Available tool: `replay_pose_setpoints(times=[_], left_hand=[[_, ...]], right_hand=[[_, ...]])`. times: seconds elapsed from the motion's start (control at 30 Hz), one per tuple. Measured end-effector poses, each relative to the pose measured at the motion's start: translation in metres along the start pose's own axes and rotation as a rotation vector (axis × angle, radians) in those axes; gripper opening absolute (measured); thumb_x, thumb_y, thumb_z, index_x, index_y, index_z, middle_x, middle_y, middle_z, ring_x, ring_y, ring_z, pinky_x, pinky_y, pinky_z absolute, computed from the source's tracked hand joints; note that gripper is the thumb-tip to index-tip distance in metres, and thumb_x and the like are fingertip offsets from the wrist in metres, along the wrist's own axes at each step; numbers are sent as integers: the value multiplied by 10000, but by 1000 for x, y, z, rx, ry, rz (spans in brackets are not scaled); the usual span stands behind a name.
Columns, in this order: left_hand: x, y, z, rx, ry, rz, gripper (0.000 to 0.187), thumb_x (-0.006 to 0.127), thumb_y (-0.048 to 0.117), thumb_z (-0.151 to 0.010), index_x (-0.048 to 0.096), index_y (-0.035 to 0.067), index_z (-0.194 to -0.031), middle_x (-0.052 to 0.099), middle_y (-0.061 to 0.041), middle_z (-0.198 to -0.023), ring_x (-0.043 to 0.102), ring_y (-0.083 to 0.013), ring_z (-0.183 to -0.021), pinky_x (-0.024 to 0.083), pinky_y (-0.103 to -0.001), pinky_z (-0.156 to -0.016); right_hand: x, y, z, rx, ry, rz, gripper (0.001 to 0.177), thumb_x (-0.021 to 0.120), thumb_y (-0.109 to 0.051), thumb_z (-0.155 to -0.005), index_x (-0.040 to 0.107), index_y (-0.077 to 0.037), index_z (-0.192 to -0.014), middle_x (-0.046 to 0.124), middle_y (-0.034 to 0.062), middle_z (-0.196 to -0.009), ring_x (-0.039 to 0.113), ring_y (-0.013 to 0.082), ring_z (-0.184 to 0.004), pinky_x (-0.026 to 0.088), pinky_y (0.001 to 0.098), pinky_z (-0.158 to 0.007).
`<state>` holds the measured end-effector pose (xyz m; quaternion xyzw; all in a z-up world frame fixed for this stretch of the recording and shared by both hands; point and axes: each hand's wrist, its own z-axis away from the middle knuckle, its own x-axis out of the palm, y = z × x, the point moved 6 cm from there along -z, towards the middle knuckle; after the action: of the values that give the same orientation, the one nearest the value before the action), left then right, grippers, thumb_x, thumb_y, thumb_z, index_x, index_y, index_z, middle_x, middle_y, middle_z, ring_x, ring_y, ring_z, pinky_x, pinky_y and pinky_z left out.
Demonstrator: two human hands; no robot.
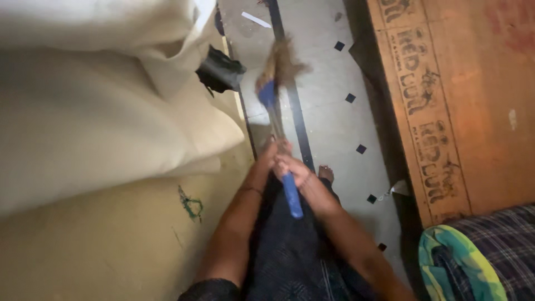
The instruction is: The person sweeps the floor around furniture and bedding using a broom, moving debris into a small pile.
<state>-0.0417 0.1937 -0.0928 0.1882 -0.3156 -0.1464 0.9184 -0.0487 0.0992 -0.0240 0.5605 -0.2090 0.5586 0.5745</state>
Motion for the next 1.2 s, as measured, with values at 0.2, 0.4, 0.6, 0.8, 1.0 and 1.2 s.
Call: replay_pose_setpoints(times=[0.2,0.4,0.6,0.8,1.0,1.2], left_hand=[[16,60,6,196,-44,-80,254,627,203,-1000,599,43,-1195,692,-84,-991,686,-193,-865,600,-337,-783],[7,-23,7,-9,-83,-17,403,594,413,-1104,492,159,-1399,623,-47,-1148,592,-196,-922,569,-432,-864],[3,-73,20,-187,15,-247,514,583,405,-1009,432,196,-1454,673,-80,-1256,696,-205,-1063,580,-380,-877],[-5,-63,19,-134,94,-278,424,613,312,-1004,499,163,-1384,660,-61,-1081,663,-176,-884,534,-356,-718],[-7,-73,32,-139,108,-589,323,564,400,-1058,576,102,-1181,621,-51,-935,570,-144,-721,508,-336,-610],[-12,-100,47,-400,91,-681,388,597,423,-1005,460,248,-1323,585,-33,-1033,635,-217,-857,592,-442,-752]], right_hand=[[64,-39,39,-188,256,206,165,582,-202,-1018,611,-63,-1103,499,-44,-645,464,32,-469,421,168,-396],[19,-1,138,-292,687,1093,114,585,-159,-1004,527,-85,-1068,488,-14,-614,489,103,-414,455,251,-352],[-42,73,304,-278,976,1429,353,691,-192,-888,607,-52,-1201,604,42,-811,585,117,-645,494,284,-540],[-87,231,456,-199,1301,718,323,600,-240,-984,541,-58,-1244,552,86,-739,523,220,-620,448,405,-598],[-94,240,438,-389,995,509,174,568,-256,-1059,520,-90,-1073,533,57,-759,533,215,-667,500,447,-722],[-66,116,285,-537,217,1195,278,535,-273,-1133,499,-122,-902,513,29,-780,543,211,-714,551,489,-846]])
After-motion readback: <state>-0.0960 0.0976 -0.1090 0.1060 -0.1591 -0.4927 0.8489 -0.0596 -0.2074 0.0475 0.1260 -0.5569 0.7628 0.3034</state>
